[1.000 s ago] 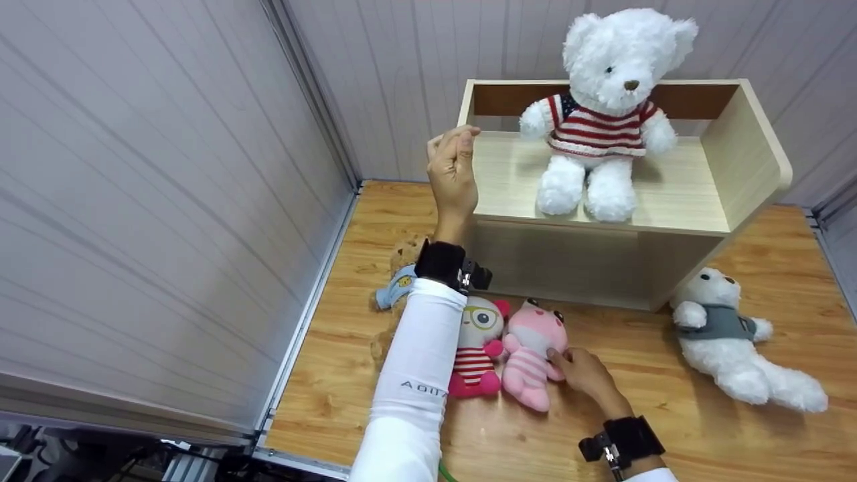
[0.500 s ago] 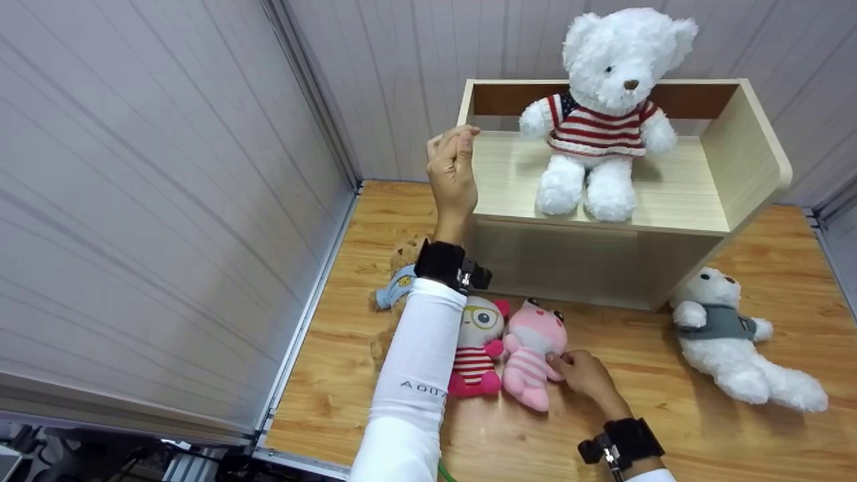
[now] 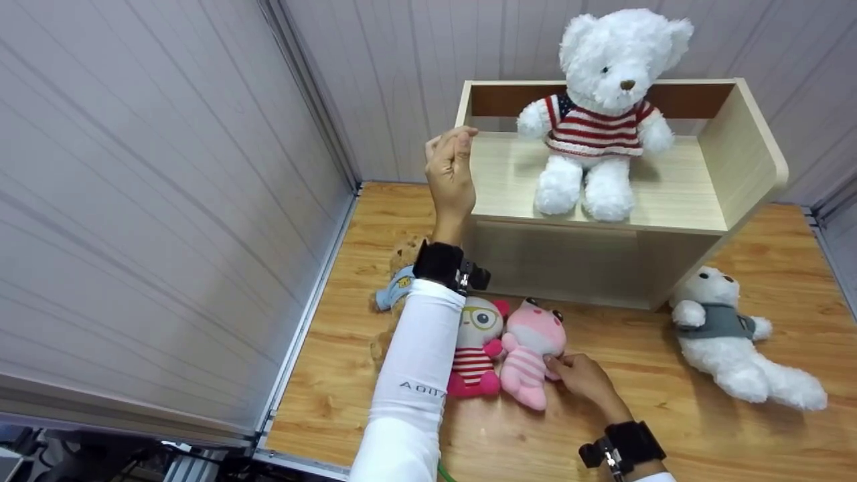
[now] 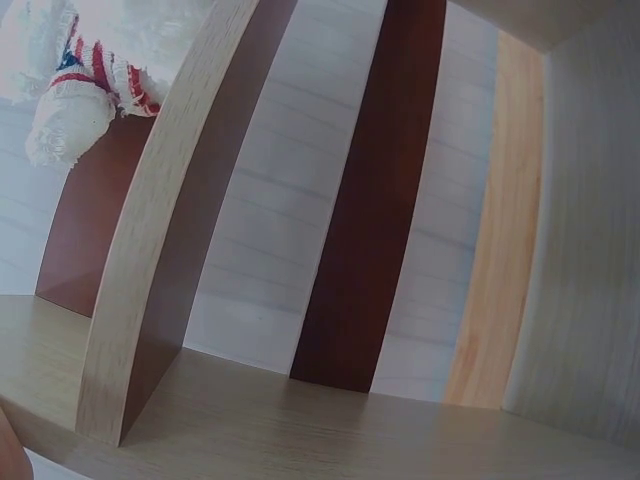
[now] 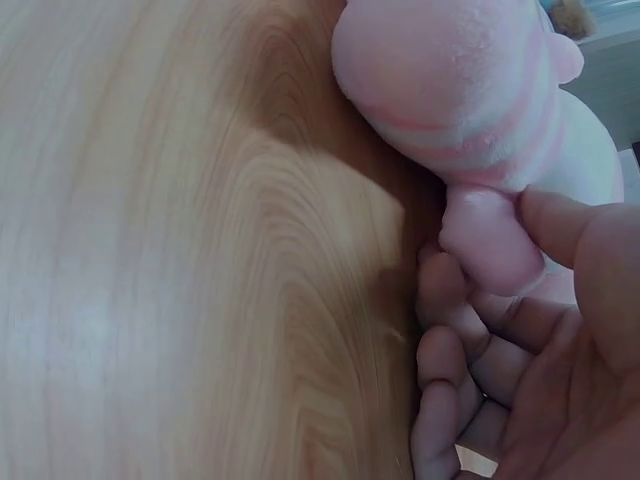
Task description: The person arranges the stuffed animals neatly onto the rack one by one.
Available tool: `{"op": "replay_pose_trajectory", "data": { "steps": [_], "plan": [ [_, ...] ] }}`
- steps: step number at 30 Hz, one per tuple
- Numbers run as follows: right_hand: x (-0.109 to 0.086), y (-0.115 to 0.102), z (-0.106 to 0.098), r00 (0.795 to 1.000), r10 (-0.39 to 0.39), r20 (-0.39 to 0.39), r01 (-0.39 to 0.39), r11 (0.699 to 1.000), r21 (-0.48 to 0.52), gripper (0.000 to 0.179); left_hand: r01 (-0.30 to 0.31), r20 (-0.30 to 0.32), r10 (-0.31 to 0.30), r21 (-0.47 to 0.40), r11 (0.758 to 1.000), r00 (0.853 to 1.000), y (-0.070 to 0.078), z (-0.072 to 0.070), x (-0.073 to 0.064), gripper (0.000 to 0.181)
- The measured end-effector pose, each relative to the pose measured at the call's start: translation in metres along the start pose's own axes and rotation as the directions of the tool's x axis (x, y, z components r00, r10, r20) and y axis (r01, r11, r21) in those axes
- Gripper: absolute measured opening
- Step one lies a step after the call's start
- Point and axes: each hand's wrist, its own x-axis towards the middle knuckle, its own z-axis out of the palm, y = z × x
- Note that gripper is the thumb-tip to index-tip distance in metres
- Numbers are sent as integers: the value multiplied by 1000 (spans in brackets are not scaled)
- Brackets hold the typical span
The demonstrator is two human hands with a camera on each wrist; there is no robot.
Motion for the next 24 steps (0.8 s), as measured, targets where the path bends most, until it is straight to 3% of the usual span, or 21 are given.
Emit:
{"op": "replay_pose_trajectory", "data": {
  "steps": [8, 14, 24],
  "plan": [
    [-1, -2, 1, 999, 2, 40, -3, 1000, 26, 52, -15, -8, 15, -11, 1000, 1000, -1, 0, 0, 21],
    [-3, -2, 1, 999, 2, 36, -3, 1000, 30, 51, -43, -12, 43, 5, 999, 999, -1, 0, 2, 20],
    [-4, 1, 4, 1000, -4, 25, 3, 999, 36, 45, -39, -15, 39, -5, 999, 999, 2, 0, 1, 21]
  ]
}}
